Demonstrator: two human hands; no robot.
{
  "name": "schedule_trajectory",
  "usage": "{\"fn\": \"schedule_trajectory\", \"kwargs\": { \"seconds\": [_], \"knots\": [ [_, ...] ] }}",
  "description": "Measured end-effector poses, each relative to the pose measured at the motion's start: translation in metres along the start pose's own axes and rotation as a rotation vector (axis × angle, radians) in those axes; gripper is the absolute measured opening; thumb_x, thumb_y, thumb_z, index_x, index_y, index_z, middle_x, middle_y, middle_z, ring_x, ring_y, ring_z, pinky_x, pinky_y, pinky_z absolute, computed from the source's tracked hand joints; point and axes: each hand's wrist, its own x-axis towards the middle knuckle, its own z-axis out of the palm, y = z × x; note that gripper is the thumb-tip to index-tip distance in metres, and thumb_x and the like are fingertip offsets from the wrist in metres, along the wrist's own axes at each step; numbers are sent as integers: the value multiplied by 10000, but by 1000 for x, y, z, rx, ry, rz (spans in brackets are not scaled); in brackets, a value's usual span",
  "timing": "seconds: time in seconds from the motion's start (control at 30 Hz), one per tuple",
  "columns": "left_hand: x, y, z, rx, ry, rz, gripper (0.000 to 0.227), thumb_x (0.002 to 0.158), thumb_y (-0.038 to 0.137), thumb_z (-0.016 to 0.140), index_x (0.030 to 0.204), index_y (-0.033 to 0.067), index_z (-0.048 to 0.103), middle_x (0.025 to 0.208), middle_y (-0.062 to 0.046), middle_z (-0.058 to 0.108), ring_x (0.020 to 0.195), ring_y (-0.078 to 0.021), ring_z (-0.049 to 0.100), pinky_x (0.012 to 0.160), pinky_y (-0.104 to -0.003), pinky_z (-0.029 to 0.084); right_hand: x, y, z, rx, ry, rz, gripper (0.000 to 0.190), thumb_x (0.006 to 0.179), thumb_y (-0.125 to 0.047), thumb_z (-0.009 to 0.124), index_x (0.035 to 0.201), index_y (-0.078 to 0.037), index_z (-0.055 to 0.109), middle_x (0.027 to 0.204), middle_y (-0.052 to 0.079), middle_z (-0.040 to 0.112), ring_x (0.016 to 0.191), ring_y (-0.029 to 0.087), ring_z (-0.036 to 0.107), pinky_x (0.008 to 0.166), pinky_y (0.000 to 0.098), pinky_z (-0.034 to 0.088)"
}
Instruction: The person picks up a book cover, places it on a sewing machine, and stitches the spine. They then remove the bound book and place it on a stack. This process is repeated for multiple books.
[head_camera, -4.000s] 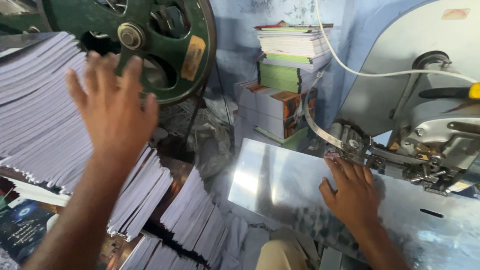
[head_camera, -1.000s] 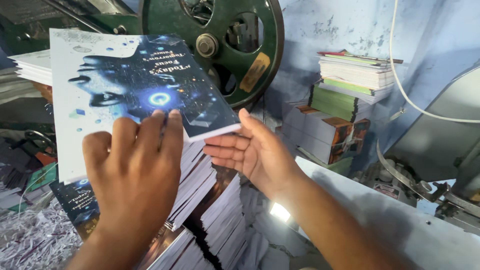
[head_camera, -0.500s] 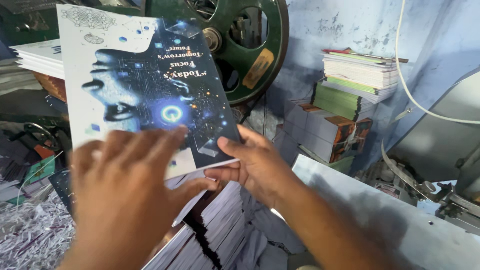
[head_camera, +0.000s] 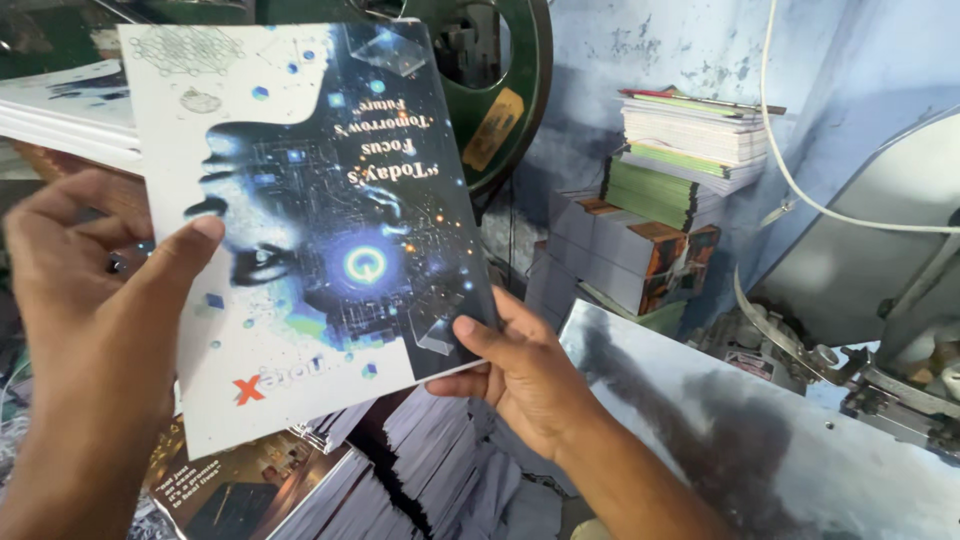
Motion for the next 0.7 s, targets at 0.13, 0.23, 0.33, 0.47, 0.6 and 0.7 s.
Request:
{"fn": "schedule_trajectory", "kwargs": {
  "seconds": [0.13, 0.23, 0.33, 0.47, 0.6, 0.7],
  "knots": [
    [4, -11, 11, -44, -21, -166, 345, 942, 58, 702, 1221, -35, 521, 989, -100, 669, 812, -123, 665, 668, -242, 554, -7, 5, -8, 40, 11, -5, 610, 927, -227, 699, 1474, -40, 506, 1147, 110, 719, 935, 187, 739, 755, 345, 645],
    [1, -15, 18, -124, -107, -313, 227, 979, 88, 677, 1168, -31, 636, 958, -106, 710, 740, -137, 656, 603, -286, 532, -13, 8, -16, 45, 35, 2, 614, 915, -237, 711, 1459, -38, 509, 1146, 108, 715, 929, 185, 742, 755, 353, 652],
    [-5, -19, 26, -164, -171, -359, 212, 963, 99, 637, 1150, 0, 645, 953, -90, 738, 746, -125, 673, 622, -288, 551, -20, 11, -26, 51, 62, 13, 614, 908, -237, 717, 1450, -35, 512, 1147, 111, 716, 931, 192, 744, 755, 363, 652],
    [-8, -25, 35, -10, -230, -373, 246, 962, 116, 650, 1161, -29, 650, 927, -111, 740, 739, -138, 646, 632, -296, 519, -31, 19, -41, 48, 123, 56, 612, 879, -226, 725, 1429, -43, 529, 1121, 113, 732, 939, 216, 738, 773, 393, 635],
    [-13, -37, 46, -42, -306, -356, 286, 941, 102, 665, 1198, -20, 648, 940, -78, 727, 779, -108, 627, 677, -271, 504, -41, 31, -60, -14, 231, 73, 560, 830, -121, 745, 1362, -35, 593, 1124, 71, 758, 1038, 168, 717, 910, 348, 571],
    [-18, -46, 54, -76, -355, -348, 289, 931, 91, 674, 1193, -26, 642, 935, -69, 716, 771, -104, 614, 664, -272, 495, -50, 38, -76, -153, 256, 86, 483, 850, -60, 748, 1323, -17, 655, 1071, 70, 755, 992, 140, 669, 863, 285, 462]
  ]
}}
